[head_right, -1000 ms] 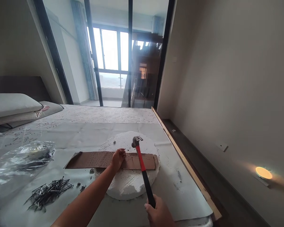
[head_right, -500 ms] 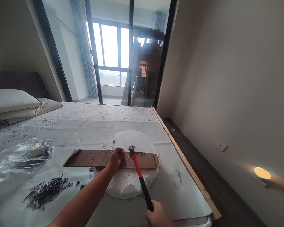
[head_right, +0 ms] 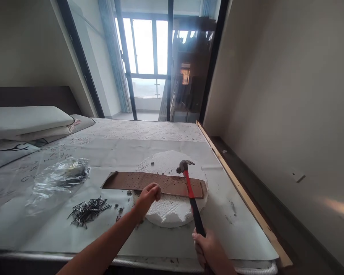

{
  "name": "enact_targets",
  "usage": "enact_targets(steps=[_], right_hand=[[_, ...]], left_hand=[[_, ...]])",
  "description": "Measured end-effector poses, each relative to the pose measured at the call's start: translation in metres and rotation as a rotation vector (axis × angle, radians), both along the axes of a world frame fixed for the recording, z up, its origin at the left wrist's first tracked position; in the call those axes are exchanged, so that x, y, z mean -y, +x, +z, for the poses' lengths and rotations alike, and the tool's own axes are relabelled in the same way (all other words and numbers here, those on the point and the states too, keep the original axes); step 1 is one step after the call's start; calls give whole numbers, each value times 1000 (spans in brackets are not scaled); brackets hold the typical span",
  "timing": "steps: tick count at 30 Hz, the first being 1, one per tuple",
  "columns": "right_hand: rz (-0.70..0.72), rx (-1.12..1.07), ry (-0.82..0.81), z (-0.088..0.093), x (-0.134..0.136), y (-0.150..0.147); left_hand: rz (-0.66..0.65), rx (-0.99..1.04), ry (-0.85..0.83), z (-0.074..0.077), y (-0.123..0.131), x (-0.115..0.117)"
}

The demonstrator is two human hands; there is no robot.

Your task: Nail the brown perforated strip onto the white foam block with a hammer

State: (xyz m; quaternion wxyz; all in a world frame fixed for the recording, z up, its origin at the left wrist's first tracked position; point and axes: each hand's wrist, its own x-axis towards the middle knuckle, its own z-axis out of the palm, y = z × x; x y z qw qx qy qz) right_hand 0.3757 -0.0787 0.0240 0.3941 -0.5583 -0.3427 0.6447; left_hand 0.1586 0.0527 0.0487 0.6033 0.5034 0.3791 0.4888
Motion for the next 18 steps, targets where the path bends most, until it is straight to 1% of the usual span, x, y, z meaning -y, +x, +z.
enact_targets(steps=[1,3,5,6,7,9,11,12,14,18], right_hand=[[9,-9,-21,-2,-1,1],[25,-20,-60,-6,-3,4],[27,-35,-83,-8,-8,5],[21,-44,-88,-7,-10,5],[13,-55,-92,-6,-12,5],[8,-88,-89,-3,-16,4],[41,-135,-88,0,-19,3],[67,-157,-90,2,-20,2],[101,-189,-91,5,-21,2],[107,-221,-63,12,-20,0]], left_hand=[[-60,-177,39,-7,-10,23],[-105,-517,153,-24,-33,64],[-65,-790,199,-41,-64,92],[-17,-899,195,-47,-82,99],[49,-991,183,-53,-99,102],[195,-1155,150,-58,-132,97],[261,-1304,109,-58,-155,87],[258,-1371,90,-58,-163,82],[200,-1475,75,-59,-168,75],[70,-1613,70,-68,-157,72]])
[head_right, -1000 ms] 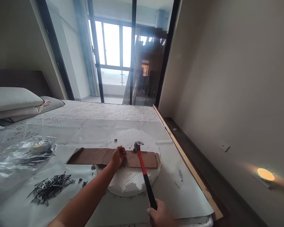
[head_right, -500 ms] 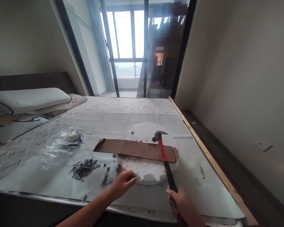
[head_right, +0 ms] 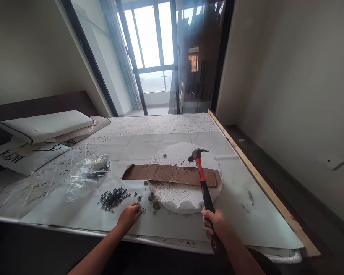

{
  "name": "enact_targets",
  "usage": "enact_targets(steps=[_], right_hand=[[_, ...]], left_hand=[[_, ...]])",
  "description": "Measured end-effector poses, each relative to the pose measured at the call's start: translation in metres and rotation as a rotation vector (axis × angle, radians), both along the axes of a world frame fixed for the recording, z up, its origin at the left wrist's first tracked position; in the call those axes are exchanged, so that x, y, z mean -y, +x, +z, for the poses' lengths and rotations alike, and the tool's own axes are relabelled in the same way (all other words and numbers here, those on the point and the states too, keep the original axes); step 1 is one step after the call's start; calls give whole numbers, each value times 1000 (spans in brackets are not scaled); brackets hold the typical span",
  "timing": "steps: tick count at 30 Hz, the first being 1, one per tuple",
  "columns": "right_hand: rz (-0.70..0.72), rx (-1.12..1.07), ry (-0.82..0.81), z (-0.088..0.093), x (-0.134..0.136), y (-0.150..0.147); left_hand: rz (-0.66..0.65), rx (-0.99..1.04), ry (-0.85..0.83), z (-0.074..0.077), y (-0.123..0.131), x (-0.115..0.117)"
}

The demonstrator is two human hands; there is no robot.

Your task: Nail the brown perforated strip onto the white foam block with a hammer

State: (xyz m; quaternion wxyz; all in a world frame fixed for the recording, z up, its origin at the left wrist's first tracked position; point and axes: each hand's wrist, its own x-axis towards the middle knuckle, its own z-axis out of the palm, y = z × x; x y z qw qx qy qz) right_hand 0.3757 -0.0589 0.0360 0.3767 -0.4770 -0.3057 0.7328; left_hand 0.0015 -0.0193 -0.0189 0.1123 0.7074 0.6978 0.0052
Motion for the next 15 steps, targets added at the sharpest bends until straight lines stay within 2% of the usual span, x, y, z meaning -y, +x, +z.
enact_targets(steps=[5,8,11,15], right_hand=[[-21,-35,38,16,3,-4],[-51,-42,41,24,5,-5],[-79,-61,53,29,9,-3],[-62,-93,72,32,11,2]], left_hand=[[-4,-68,-23,-9,12,-8],[-1,-24,5,-4,13,-14],[-22,101,124,13,14,-18],[-13,440,265,49,35,-28]])
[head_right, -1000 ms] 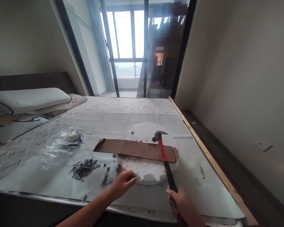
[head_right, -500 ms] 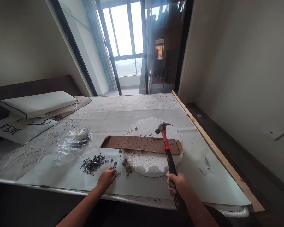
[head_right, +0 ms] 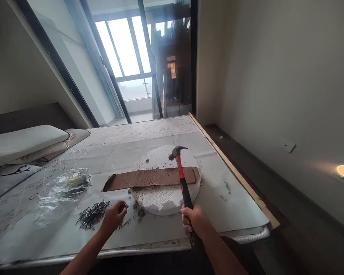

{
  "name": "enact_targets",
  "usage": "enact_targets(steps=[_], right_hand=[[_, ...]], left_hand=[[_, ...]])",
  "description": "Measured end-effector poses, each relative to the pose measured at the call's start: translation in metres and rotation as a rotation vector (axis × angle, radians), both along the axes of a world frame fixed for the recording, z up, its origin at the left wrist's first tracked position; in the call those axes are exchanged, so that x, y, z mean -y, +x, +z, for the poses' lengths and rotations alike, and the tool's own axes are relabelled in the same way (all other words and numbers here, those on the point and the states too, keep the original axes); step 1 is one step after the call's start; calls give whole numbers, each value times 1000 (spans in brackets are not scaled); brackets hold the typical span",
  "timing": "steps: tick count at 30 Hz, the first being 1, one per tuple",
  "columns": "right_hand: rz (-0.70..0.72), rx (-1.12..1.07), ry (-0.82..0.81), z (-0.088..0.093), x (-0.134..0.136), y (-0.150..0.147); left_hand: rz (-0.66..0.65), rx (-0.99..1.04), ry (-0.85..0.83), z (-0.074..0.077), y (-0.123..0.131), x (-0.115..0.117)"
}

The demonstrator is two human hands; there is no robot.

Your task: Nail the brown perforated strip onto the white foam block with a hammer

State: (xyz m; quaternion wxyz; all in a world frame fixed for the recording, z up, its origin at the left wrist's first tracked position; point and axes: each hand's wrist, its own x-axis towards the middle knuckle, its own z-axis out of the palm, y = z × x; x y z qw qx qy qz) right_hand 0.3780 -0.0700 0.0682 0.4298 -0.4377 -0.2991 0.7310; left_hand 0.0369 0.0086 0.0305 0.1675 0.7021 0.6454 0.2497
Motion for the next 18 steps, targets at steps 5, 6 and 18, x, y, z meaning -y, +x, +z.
enact_targets(steps=[5,6,18], right_hand=[[-22,-4,-26,5,0,2],[-34,4,-22,6,1,2],[-52,42,-52,1,15,24]], left_hand=[[-63,439,-1,35,70,-43],[-81,505,-21,38,87,-54],[-111,465,17,-1,188,-136]])
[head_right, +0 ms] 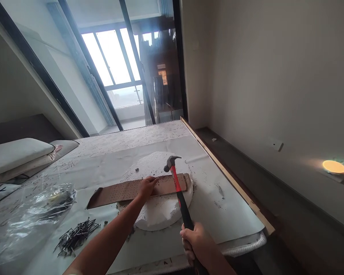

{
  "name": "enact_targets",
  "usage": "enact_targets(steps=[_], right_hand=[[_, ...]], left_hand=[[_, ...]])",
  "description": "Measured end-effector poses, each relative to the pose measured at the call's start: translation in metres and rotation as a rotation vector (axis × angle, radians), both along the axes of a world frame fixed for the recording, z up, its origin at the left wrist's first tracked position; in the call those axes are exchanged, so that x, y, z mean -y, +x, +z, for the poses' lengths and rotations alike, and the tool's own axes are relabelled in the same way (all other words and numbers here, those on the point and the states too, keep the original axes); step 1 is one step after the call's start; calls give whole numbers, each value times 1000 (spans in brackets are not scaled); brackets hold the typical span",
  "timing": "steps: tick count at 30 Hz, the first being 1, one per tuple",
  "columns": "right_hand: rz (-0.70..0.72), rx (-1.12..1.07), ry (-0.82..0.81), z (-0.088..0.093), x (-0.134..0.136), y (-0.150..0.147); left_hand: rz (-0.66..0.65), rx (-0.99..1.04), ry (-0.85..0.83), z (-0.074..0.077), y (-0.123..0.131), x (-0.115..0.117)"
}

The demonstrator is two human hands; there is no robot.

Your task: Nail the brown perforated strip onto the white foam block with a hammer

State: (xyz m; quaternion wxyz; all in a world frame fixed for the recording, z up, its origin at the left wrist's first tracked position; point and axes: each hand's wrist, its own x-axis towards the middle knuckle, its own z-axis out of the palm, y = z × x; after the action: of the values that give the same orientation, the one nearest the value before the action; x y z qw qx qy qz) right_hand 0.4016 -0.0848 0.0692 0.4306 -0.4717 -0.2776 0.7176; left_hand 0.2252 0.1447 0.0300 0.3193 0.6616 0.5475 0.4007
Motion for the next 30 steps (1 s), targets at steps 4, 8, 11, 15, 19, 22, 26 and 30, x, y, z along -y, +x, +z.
enact_targets(steps=[4,8,11,15,19,22,26,30], right_hand=[[-18,14,-2,-5,2,4],[-33,13,-23,-8,2,4],[-12,17,-7,-6,3,3],[3,47,-35,-3,3,0],[15,74,-29,-6,2,-4],[20,71,-33,-8,1,-6],[17,93,-23,-10,-2,-7],[-17,145,-23,-13,-3,-7]], left_hand=[[-7,-82,56,-9,-1,-7],[-13,-112,52,-11,-1,-5],[-21,-114,43,-11,0,-4],[-12,-86,40,-12,0,-3],[-10,-65,63,-15,0,-4],[-22,-56,73,-15,0,-4],[-35,-68,92,-13,1,-3],[-45,-99,126,-11,4,-2]])
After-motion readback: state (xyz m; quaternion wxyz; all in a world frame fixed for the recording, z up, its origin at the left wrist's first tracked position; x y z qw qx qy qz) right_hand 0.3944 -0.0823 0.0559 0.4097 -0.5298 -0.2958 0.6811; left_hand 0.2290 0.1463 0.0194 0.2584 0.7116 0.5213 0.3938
